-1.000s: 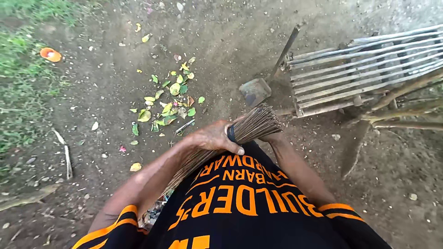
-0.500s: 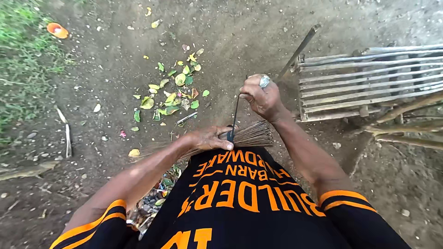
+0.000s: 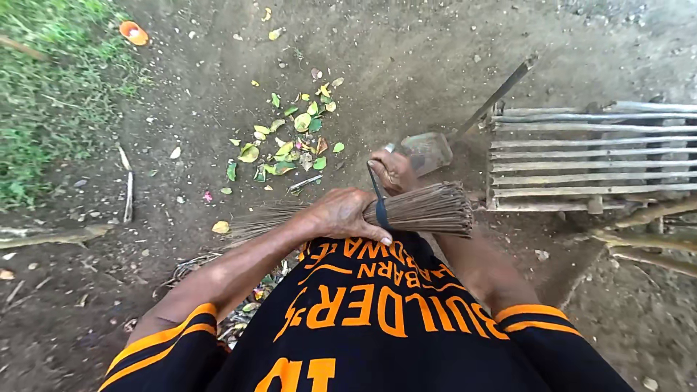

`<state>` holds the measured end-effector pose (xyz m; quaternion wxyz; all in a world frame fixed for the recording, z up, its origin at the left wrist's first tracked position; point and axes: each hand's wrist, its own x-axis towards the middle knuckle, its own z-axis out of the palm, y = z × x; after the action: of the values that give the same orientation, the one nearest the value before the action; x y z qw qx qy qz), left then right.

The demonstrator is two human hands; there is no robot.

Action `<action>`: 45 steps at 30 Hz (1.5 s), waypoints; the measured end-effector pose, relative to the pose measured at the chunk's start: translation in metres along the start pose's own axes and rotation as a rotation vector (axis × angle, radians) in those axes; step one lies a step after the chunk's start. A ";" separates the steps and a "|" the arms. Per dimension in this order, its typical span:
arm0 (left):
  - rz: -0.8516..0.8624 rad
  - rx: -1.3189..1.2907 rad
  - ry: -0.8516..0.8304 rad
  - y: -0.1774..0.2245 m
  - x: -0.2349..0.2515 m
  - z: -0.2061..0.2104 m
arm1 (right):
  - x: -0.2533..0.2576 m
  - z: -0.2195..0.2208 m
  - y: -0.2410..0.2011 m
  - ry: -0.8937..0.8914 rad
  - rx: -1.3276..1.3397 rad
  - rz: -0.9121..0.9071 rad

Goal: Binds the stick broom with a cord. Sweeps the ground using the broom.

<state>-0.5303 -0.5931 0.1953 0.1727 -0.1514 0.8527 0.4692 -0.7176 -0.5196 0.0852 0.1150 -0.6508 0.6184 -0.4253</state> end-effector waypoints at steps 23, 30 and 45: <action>-0.018 -0.873 0.193 -0.048 0.025 -0.068 | -0.056 -0.064 -0.035 0.015 0.338 0.609; -0.001 -0.935 0.205 -0.039 0.018 -0.072 | -0.043 -0.061 -0.031 0.017 0.566 0.841; 0.069 -0.969 0.261 -0.028 0.004 -0.071 | 0.033 -0.010 -0.070 0.112 0.792 0.381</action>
<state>-0.5329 -0.6689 0.2080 -0.0413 -0.2432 0.5558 0.7939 -0.6797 -0.5309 0.1519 0.3981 -0.4069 0.5220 -0.6352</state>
